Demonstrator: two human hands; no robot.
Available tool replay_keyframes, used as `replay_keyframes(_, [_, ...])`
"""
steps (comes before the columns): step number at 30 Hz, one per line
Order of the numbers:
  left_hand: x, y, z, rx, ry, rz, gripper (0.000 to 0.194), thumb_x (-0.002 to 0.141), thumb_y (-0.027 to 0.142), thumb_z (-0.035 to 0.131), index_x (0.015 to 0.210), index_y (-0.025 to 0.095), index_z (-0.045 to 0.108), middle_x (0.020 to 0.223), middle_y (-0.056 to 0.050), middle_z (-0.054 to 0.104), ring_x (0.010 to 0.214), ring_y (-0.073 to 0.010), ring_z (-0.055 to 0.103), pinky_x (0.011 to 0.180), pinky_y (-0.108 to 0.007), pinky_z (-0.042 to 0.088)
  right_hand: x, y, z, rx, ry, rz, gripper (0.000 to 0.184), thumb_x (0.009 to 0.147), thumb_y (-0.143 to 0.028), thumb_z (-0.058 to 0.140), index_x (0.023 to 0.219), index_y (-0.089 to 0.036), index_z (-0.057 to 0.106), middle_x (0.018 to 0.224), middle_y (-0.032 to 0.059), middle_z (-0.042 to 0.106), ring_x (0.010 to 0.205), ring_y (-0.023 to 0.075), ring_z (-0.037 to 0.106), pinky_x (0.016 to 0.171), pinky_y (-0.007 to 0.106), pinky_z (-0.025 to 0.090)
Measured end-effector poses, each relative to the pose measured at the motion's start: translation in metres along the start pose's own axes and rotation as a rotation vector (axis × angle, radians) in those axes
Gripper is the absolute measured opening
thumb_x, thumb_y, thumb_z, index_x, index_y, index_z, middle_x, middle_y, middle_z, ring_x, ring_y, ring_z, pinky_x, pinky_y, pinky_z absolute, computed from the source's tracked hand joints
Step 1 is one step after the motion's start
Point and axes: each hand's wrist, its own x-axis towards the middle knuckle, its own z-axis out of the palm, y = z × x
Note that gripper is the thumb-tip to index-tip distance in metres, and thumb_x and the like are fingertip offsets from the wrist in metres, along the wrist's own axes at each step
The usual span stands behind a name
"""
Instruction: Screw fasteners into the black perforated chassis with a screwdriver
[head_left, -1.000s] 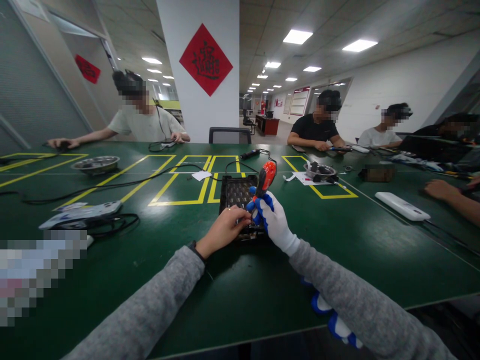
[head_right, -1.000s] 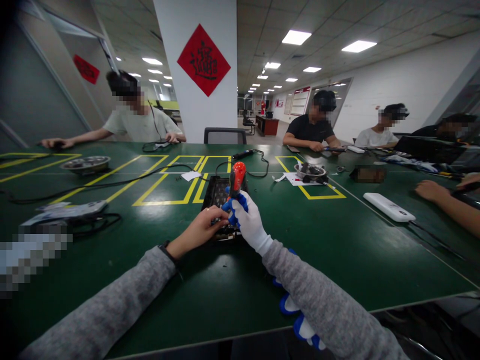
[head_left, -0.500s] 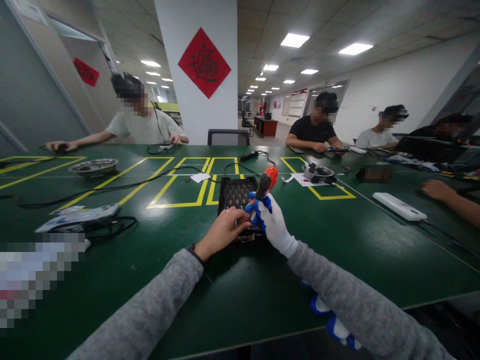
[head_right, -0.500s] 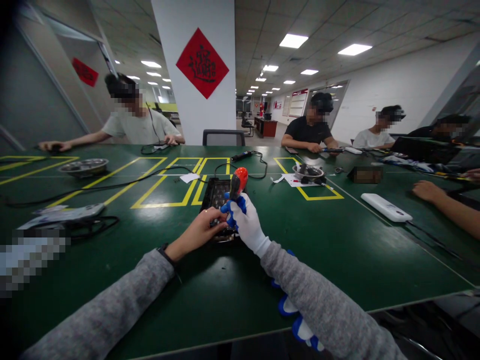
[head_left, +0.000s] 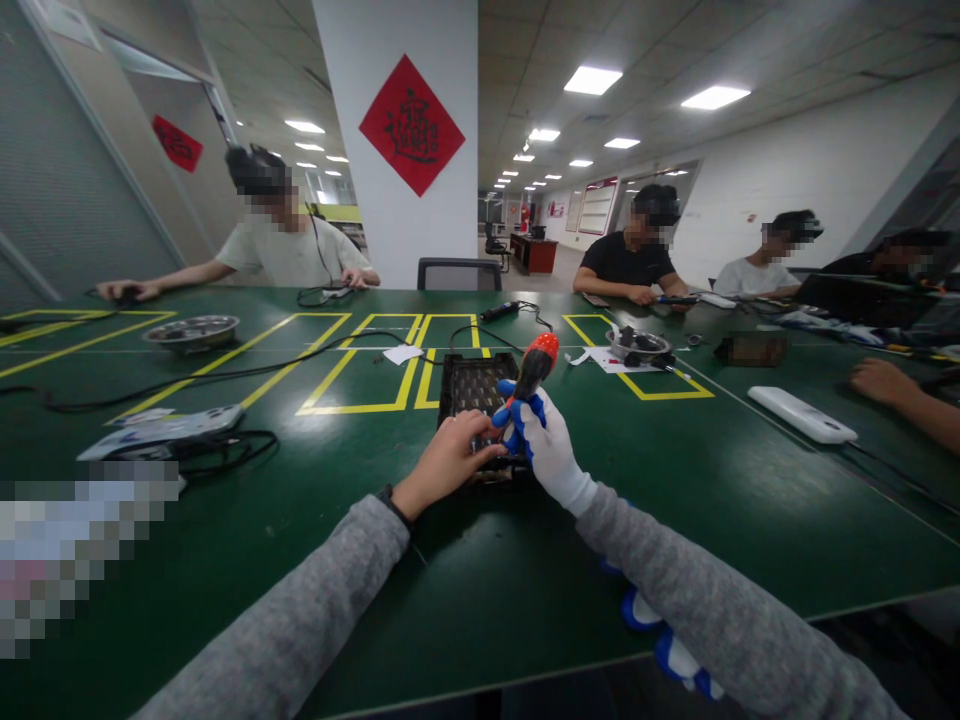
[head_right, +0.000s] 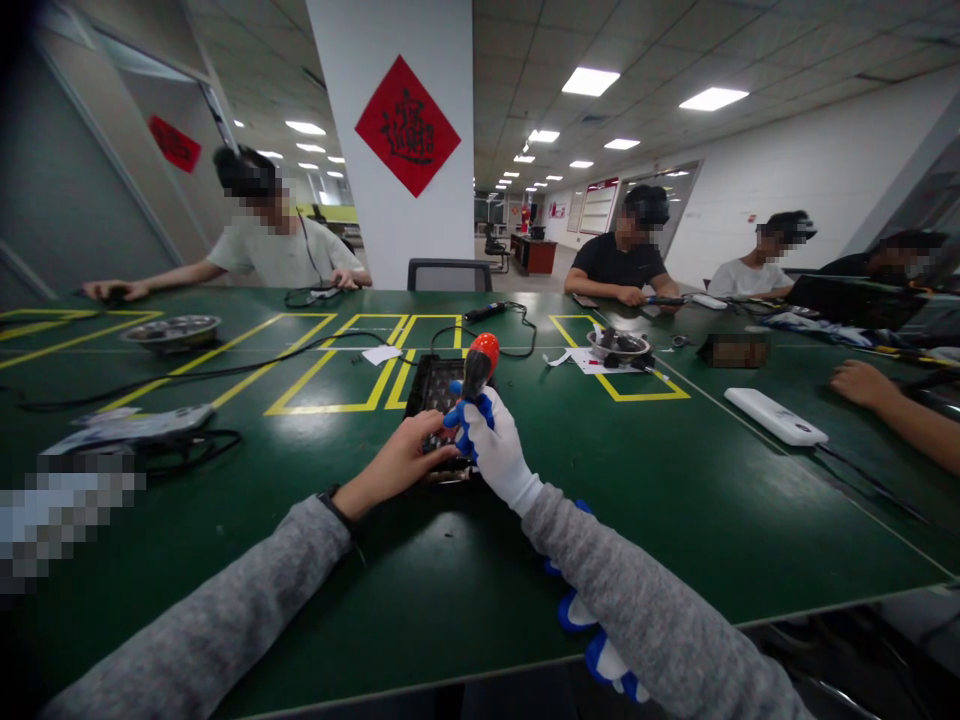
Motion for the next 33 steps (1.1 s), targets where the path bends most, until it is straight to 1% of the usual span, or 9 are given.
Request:
replay_keyframes(3, [0.0001,-0.0002,0.0004,-0.015,0.002,-0.017,0.014,0.08,0.031,0.062,0.083,0.018,0.059,0.08,-0.001,0.059,0.076,-0.016,0.053,0.069,-0.027,0.039,0.0005,0.0026,-0.0004,0.0,0.008,0.001,0.03,0.084,-0.041,0.05,0.104,-0.019,0.052,0.073,-0.0012,0.056,0.055,0.0072,0.048,0.05,0.019,0.042])
replay_keyframes(6, [-0.0001,0.0007,-0.0007,-0.021,-0.015,-0.009,0.009,0.082,0.027,0.06,0.08,0.018,0.059,0.077,0.0,0.059,0.074,-0.0154,0.053,0.071,-0.028,0.038,0.001,0.0044,-0.0016,-0.013,0.012,0.007,0.032,0.084,-0.042,0.049,0.107,-0.019,0.051,0.074,-0.0008,0.057,0.056,0.0079,0.049,0.051,0.02,0.043])
replay_keyframes(12, [-0.0006,0.0033,-0.003,-0.063,-0.063,0.038,0.01,0.087,0.022,0.052,0.087,0.02,0.062,0.084,-0.001,0.063,0.078,-0.0152,0.054,0.074,-0.028,0.039,0.0023,0.0049,-0.0033,-0.054,0.048,-0.02,0.03,0.085,-0.042,0.048,0.104,-0.019,0.052,0.075,-0.0007,0.056,0.058,0.0079,0.048,0.055,0.021,0.044])
replay_keyframes(15, [-0.0005,0.0033,-0.0022,-0.048,-0.033,0.011,0.009,0.084,0.026,0.057,0.089,0.019,0.06,0.085,-0.001,0.062,0.079,-0.0158,0.055,0.072,-0.028,0.04,0.0021,0.0028,-0.0022,-0.06,0.051,-0.027,0.031,0.086,-0.041,0.047,0.105,-0.018,0.052,0.075,-0.0004,0.057,0.058,0.008,0.05,0.054,0.02,0.044])
replay_keyframes(18, [-0.0003,0.0035,-0.0018,-0.033,-0.022,-0.014,0.012,0.081,0.028,0.061,0.086,0.018,0.059,0.083,-0.001,0.062,0.078,-0.0161,0.055,0.071,-0.027,0.04,0.0015,-0.0005,-0.0003,-0.067,0.065,-0.039,0.031,0.085,-0.041,0.048,0.106,-0.018,0.053,0.076,-0.0001,0.058,0.06,0.0083,0.051,0.054,0.02,0.044])
replay_keyframes(21, [-0.0006,0.004,-0.0028,-0.023,-0.038,-0.007,0.007,0.082,0.025,0.059,0.081,0.018,0.06,0.08,0.0,0.062,0.076,-0.0157,0.055,0.073,-0.028,0.039,0.0009,-0.0031,0.0013,-0.058,0.064,-0.022,0.031,0.085,-0.041,0.048,0.107,-0.019,0.053,0.075,-0.0006,0.057,0.06,0.0085,0.051,0.056,0.021,0.044])
replay_keyframes(26, [-0.0011,0.0045,-0.0046,-0.065,-0.063,0.019,0.011,0.085,0.021,0.054,0.087,0.019,0.064,0.084,-0.003,0.065,0.079,-0.0164,0.056,0.075,-0.029,0.04,0.0009,-0.0023,0.0013,-0.027,0.036,0.004,0.031,0.085,-0.043,0.048,0.104,-0.019,0.052,0.074,-0.0011,0.055,0.057,0.0081,0.048,0.054,0.021,0.043])
replay_keyframes(30, [0.0001,0.0048,-0.0036,-0.068,-0.036,0.012,0.011,0.084,0.027,0.057,0.088,0.019,0.063,0.086,-0.003,0.064,0.081,-0.0167,0.056,0.076,-0.029,0.041,0.0011,0.0006,-0.0008,-0.017,0.042,-0.011,0.03,0.086,-0.041,0.047,0.106,-0.019,0.053,0.077,-0.0003,0.055,0.06,0.008,0.049,0.054,0.02,0.043])
replay_keyframes(33, [0.0007,0.0047,-0.0027,-0.073,-0.016,-0.017,0.016,0.081,0.034,0.06,0.085,0.018,0.061,0.083,-0.002,0.063,0.078,-0.0163,0.056,0.073,-0.028,0.041,0.0012,0.0012,-0.0015,-0.03,0.055,-0.031,0.031,0.087,-0.039,0.046,0.109,-0.019,0.052,0.08,0.0008,0.056,0.063,0.0082,0.051,0.056,0.021,0.044])
